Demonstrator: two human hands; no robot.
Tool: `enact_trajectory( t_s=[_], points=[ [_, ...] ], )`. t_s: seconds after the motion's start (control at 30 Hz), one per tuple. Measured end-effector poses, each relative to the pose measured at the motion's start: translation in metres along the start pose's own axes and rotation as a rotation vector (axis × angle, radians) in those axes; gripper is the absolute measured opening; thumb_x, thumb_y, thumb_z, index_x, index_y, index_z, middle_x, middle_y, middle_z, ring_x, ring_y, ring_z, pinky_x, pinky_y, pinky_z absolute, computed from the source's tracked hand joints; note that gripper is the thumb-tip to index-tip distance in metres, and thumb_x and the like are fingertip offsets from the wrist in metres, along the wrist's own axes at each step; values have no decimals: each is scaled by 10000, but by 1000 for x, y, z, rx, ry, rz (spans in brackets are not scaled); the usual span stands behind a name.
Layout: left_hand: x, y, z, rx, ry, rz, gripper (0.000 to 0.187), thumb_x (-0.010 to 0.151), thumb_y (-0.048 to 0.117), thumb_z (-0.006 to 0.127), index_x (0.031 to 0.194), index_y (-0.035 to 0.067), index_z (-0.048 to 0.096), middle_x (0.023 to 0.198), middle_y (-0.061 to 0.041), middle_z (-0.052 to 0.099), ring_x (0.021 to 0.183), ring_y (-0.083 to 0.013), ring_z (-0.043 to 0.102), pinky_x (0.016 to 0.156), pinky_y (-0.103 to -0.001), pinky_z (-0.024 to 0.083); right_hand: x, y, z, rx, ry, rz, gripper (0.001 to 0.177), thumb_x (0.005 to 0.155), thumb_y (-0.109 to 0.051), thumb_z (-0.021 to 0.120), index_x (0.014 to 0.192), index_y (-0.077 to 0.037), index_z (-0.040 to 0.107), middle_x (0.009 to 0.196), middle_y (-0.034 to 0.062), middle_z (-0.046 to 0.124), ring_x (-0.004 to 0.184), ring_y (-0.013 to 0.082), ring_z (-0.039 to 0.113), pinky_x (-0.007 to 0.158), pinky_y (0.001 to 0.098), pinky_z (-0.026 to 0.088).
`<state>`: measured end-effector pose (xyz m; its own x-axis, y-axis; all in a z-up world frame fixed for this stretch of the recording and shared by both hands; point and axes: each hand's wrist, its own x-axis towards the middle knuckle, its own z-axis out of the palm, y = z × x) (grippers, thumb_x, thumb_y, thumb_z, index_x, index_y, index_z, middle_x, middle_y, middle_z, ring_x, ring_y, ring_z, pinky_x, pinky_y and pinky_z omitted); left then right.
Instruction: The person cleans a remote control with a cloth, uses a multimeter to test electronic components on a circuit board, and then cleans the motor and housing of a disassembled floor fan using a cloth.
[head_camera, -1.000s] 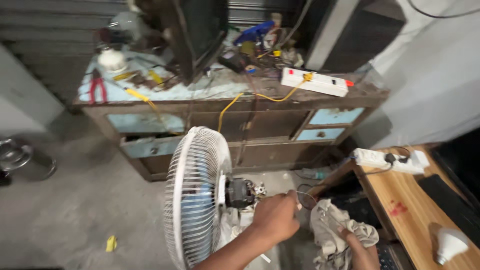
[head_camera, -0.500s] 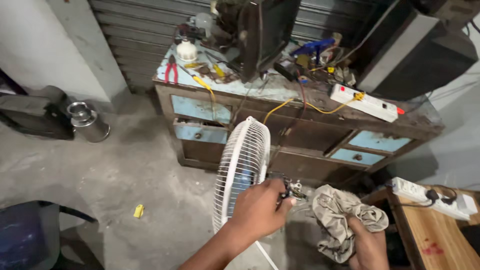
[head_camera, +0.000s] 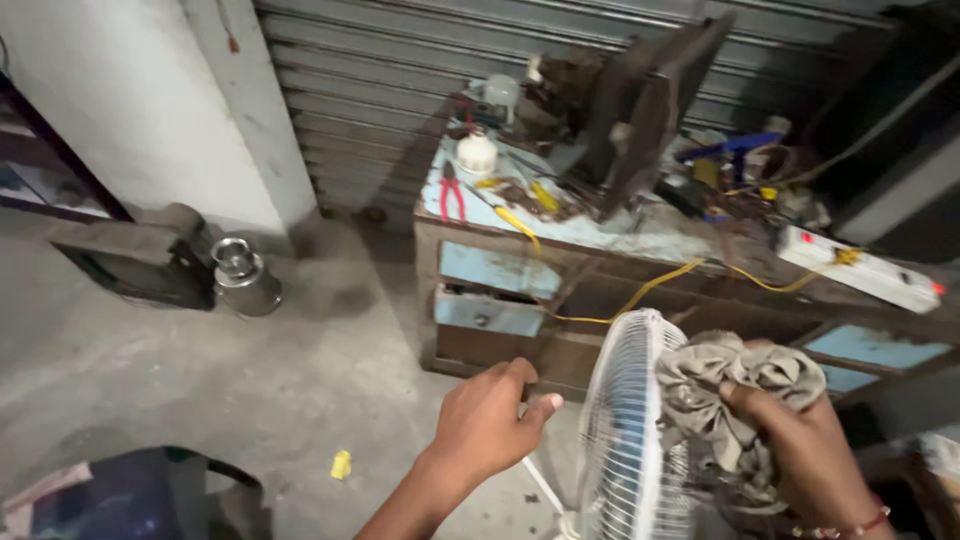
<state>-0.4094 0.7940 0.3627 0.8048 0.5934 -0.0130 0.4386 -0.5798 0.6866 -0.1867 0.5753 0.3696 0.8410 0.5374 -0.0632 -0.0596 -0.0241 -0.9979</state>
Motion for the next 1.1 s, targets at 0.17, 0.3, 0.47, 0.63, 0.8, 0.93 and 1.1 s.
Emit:
enact_trajectory(
  t_s=[0.17,0.3,0.47,0.63,0.8,0.93,1.1],
  points=[
    [43,-75,-74,45,10,-7,394,866,453,699,1044,102,668,1000,-116,728,945,-365,688,789,-504,526,61,-8,95,-228,-150,-5,321,1059,-308,578,1067,7,634,938,54,667,807,160,598,666,354,502],
    [78,-113,-127,115,-29,-29,389,883,460,679,1042,105,661,1021,-112,721,954,-362,687,799,-512,526,96,-13,166,-525,-119,-58,487,1040,-441,535,906,6,676,821,-7,636,749,80,522,686,296,481],
    [111,-148,-161,110,1,-50,390,874,451,680,1055,107,650,1040,-107,717,951,-367,685,782,-522,524,136,-28,231,-692,-248,48,440,950,-410,595,848,-8,740,694,28,676,646,126,552,623,348,494],
    [154,-180,-174,137,-3,-39,384,875,444,686,1045,101,653,1025,-112,719,971,-368,676,794,-517,522,206,-3,266,-947,-246,79,473,922,-439,617,838,11,736,638,108,662,615,191,575,625,392,504],
    [219,-206,-190,88,5,0,396,854,426,700,1102,119,660,1052,-100,723,960,-363,686,778,-512,529,276,25,297,-1015,-293,16,426,870,-450,629,924,-48,761,737,128,768,708,244,739,709,408,572],
    [298,-217,-197,131,-91,-58,398,878,459,688,1082,119,644,1064,-95,713,953,-360,693,789,-517,524,328,28,324,-999,-369,-192,423,846,-440,628,1025,-72,735,823,168,765,789,303,738,752,427,553],
    [394,-230,-198,90,-23,46,377,848,445,723,1050,132,671,1013,-120,728,937,-387,690,771,-519,538,380,2,367,-1194,-384,142,443,865,-526,643,972,-126,800,838,182,778,801,309,757,791,416,575]
  ],
)
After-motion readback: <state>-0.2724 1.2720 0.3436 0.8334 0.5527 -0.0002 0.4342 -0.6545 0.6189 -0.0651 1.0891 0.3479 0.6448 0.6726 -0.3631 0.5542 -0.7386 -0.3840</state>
